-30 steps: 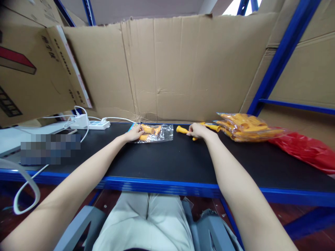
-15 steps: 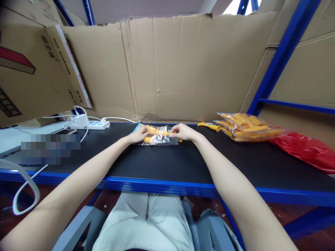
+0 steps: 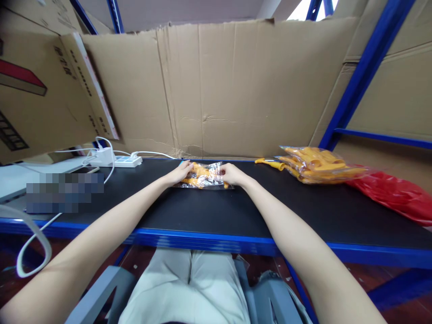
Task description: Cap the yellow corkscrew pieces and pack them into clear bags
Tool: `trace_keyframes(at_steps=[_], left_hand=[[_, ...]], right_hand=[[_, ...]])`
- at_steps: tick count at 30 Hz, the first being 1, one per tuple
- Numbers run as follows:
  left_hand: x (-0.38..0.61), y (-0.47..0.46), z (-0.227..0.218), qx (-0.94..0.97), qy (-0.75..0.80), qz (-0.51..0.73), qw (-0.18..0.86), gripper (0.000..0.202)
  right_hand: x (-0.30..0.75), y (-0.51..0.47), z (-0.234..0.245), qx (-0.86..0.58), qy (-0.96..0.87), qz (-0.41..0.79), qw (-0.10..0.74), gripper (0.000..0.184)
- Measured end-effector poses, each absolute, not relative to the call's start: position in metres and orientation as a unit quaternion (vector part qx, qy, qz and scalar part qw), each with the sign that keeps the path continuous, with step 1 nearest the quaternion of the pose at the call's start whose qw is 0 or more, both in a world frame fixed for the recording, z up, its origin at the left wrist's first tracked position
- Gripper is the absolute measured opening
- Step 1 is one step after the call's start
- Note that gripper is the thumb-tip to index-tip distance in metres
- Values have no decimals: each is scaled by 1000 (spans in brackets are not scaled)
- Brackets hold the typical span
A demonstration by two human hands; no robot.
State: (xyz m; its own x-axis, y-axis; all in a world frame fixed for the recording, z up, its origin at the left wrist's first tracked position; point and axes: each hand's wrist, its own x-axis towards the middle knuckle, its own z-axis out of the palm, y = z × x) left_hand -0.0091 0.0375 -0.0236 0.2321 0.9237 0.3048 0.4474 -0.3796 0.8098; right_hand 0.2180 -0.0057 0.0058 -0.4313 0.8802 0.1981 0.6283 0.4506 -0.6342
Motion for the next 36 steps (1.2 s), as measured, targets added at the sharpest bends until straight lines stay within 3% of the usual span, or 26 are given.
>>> trace_keyframes(at_steps=[6, 11, 14, 17, 20, 25, 28, 31, 36], left_hand=[[-6, 25, -16, 669, 470, 448, 362, 25], [-8, 26, -13, 644, 509, 457, 343, 28], [-8, 24, -10, 646, 527, 445, 326, 31], [-8, 22, -8, 647, 530, 441, 325, 32], [-8, 22, -8, 643, 529, 449, 325, 30], [-14, 31, -15, 653, 537, 435, 310, 22], [-22, 40, -22, 695, 534, 401, 265, 33], [-29, 48, -27, 748, 521, 368, 182, 36], [-38, 57, -31, 742, 548, 356, 150, 33]], right_hand=[[210, -9, 8, -451, -720, 372, 374, 18], [205, -9, 9, -452, -613, 472, 445, 17], [208, -7, 9, -513, -640, 395, 414, 9], [212, -6, 9, -549, -696, 323, 332, 6], [214, -7, 7, -528, -720, 342, 292, 10], [218, -3, 10, -492, -720, 389, 296, 20], [236, 8, 14, -547, -687, 324, 351, 26], [274, 22, 13, -638, -627, 159, 418, 33], [349, 35, -14, -742, -572, -96, 335, 48]])
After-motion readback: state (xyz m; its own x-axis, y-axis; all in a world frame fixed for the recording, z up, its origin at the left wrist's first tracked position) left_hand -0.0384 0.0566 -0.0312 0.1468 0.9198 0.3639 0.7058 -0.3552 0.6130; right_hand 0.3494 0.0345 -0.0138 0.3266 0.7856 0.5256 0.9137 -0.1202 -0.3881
